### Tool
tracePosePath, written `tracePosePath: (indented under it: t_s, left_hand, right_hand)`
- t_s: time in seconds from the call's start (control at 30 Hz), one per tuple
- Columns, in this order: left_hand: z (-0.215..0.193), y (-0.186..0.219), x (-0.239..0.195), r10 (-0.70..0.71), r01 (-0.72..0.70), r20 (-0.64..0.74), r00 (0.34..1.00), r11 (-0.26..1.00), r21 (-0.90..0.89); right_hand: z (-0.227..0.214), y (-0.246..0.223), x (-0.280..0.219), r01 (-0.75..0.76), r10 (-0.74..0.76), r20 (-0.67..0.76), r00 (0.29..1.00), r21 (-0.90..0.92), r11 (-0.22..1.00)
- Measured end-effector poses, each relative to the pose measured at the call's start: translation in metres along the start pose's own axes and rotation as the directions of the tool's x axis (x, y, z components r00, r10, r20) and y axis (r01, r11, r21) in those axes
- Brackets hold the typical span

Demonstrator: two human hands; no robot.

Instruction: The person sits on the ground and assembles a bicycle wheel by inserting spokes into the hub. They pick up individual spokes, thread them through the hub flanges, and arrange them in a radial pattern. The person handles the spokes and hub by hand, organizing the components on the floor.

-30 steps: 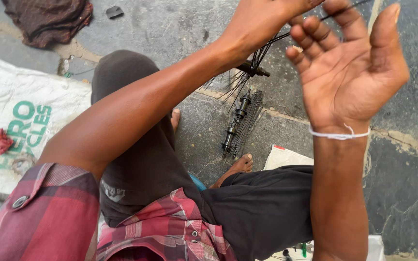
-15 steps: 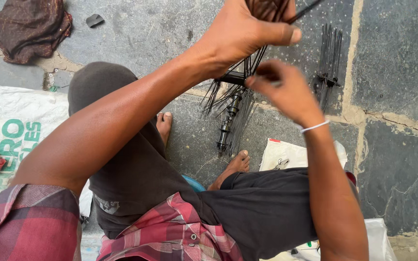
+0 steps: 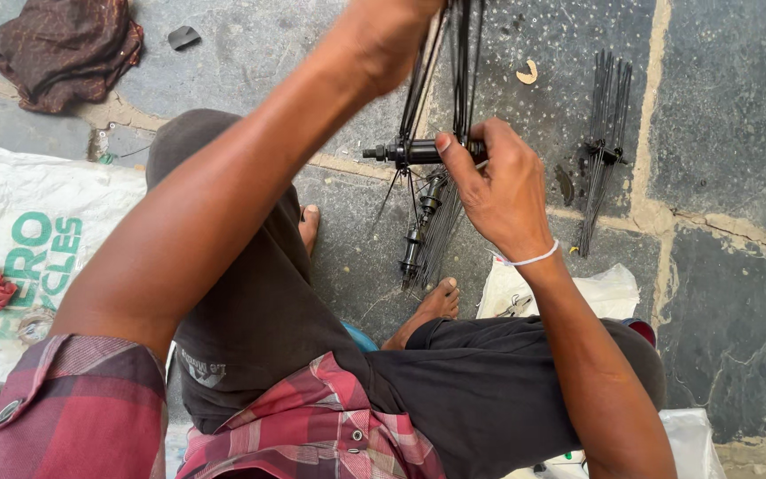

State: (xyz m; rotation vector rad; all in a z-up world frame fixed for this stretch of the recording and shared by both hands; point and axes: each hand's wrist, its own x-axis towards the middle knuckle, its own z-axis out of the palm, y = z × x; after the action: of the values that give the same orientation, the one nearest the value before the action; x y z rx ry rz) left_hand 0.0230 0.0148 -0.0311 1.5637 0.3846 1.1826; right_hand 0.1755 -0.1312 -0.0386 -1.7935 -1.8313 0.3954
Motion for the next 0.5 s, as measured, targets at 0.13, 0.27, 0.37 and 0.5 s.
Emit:
tracePosePath:
  t_s: [0.13, 0.27, 0.37, 0.5]
  left_hand:
    - [0.028, -0.008, -0.003, -0.029, 0.032, 0.122, 0.992, 0.999, -0.026]
    - [0.028, -0.024, 0.000, -0.127, 0.131, 0.046, 0.991, 0.986, -0.100]
    - [0.024, -0.041, 0.007, -0.174, 0.154, -0.073, 0.982, 0.962, -0.227]
    - [0.020, -0.071, 0.022, -0.202, 0.100, -0.209, 0.957, 0.905, -0.414]
  right_hand:
    - [-0.006, 0.000, 0.001, -0.092, 0.082, 0.064, 0.995, 0.179, 0.980]
    - [-0.007, 0.000, -0.001, 0.375, -0.345, -0.190, 0.919, 0.158, 0.913]
    - [-0.002, 0.000, -0.013, 0.394, -0.422, -0.327, 0.846, -0.151, 0.907]
    - [0.024, -0.010, -0.027, 0.370, -0.397, -0.229, 0.889, -0.151, 0.917]
